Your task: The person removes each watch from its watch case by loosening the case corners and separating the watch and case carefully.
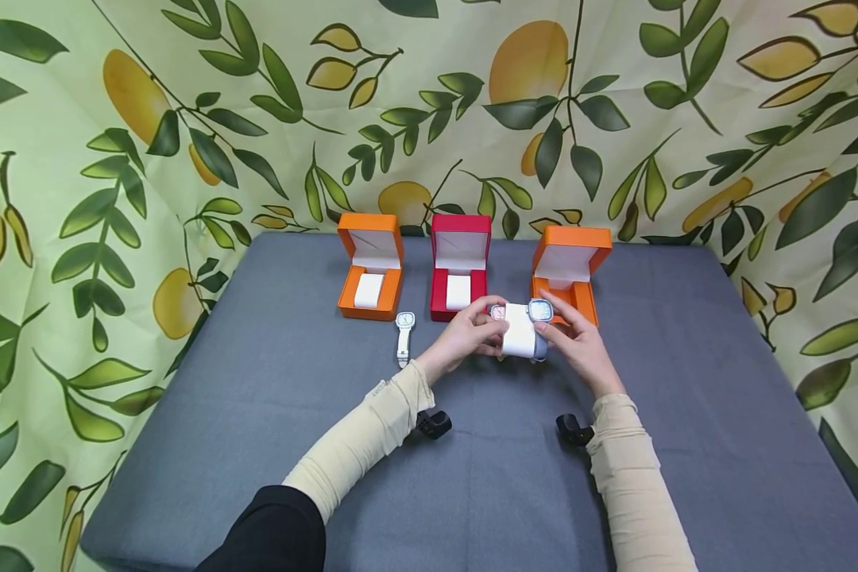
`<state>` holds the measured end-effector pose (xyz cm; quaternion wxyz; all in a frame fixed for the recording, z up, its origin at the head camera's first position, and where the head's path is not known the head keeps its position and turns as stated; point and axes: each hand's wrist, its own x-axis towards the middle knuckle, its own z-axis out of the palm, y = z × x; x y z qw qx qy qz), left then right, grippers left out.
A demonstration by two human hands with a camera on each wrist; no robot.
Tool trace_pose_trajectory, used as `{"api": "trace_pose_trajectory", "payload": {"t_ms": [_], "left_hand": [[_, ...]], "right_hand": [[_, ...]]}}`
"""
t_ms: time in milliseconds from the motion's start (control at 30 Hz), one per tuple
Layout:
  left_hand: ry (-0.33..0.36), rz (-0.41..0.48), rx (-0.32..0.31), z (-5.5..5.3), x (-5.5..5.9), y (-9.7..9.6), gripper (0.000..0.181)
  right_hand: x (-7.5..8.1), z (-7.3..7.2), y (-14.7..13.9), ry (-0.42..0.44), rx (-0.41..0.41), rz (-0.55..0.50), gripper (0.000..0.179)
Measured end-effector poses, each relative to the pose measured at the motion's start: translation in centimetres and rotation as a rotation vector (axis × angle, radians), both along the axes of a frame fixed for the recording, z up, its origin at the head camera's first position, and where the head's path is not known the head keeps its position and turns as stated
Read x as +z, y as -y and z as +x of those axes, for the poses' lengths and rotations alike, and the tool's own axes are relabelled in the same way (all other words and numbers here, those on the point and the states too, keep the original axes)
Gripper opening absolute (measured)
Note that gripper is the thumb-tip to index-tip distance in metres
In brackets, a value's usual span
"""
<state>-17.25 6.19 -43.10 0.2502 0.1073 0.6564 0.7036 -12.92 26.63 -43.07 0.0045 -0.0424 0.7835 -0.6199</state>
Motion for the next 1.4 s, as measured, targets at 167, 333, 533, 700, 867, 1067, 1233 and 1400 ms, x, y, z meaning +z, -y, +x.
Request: {"api": "trace_pose_trajectory", "payload": {"t_ms": [167, 333, 533, 700, 867, 1067, 1233, 1400], "left_hand": [[-0.005, 0.009, -0.042, 0.1, -0.2, -0.2, 0.04], [-0.007, 0.051, -0.061, 0.2, -0.3, -0.3, 0.041], [0.001, 0.038, -0.066, 0.3, -0.2, -0.1, 0.041], [-0.003, 0.023, -0.097, 0.3, -0.2, 0.1, 0.041], [-0.01, 0.016, -0.095, 0.3, -0.4, 0.1, 0.041], [-0.008, 0.024, -0.089, 0.4, -0.5, 0.1, 0.04], [-0.01, 0.023, -0.077, 0.4, -0.6, 0.1, 0.041], [-0.012, 0.026, -0.076, 0.4, -0.7, 0.2, 0.04]], "right_hand": [[-0.1, 0.0, 0.1, -0.065, -0.087, 0.091, 0.055], [-0.2, 0.1, 0.0, -0.074, -0.129, 0.104, 0.056], [-0.2, 0.2, 0.1, -0.125, -0.141, 0.0, 0.042], [-0.4, 0.1, 0.0, -0.186, -0.174, -0.149, 0.028], [-0.6, 0.0, 0.1, -0.204, -0.184, -0.143, 0.029], [-0.8, 0.0, 0.0, -0.162, -0.251, -0.118, 0.033], [-1.3, -0.3, -0.5, -0.16, -0.269, -0.123, 0.038], [-4.4, -1.7, -2.8, -0.166, -0.297, -0.106, 0.043]]}}
